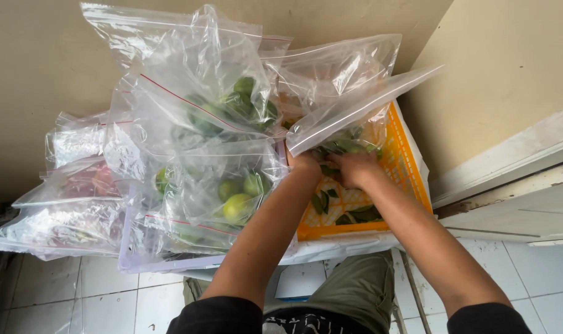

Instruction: Packing small green fruits (limes) into clear plastic ziplock bags from a crate.

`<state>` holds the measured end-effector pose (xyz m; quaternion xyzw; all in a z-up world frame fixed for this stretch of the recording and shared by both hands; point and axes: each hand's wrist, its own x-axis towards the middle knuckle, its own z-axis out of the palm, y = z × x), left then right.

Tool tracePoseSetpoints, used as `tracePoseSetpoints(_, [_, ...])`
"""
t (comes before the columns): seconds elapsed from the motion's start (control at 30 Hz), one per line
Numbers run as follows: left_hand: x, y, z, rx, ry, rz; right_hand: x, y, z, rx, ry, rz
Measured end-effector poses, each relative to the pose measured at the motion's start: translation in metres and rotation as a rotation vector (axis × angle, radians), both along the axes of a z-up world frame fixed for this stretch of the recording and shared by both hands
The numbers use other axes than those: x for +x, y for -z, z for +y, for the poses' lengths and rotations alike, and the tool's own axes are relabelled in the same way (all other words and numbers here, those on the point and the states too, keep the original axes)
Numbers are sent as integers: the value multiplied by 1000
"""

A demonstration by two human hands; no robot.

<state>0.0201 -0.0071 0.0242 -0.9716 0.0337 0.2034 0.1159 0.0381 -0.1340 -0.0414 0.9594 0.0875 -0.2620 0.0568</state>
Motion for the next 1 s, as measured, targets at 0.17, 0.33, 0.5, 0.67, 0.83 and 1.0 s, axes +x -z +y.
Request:
tracePoseSetpoints(0.17, [39, 61, 6, -181, 104, 16, -9, -22, -1, 106, -46, -68])
tracePoseSetpoints(0.33, [33, 41, 14, -532, 86, 56, -2, -11, -20, 254, 27, -125])
tracePoseSetpoints(0.5, [7, -33, 26, -1115, -96, -165, -8, -49, -31, 488, 121, -902])
tracePoseSetpoints(0.67, [-12, -68, 31, -1112, -177, -39, -11, -64, -25, 525, -4, -1017])
tracePoseSetpoints(0.83, [-110, -96, 93, -1145, 54, -265, -60, -87, 24, 843, 4, -1064])
tracePoseSetpoints(1.0, [-174, -67, 208, -961, 66, -1282, -117, -103, 73, 920, -347, -456])
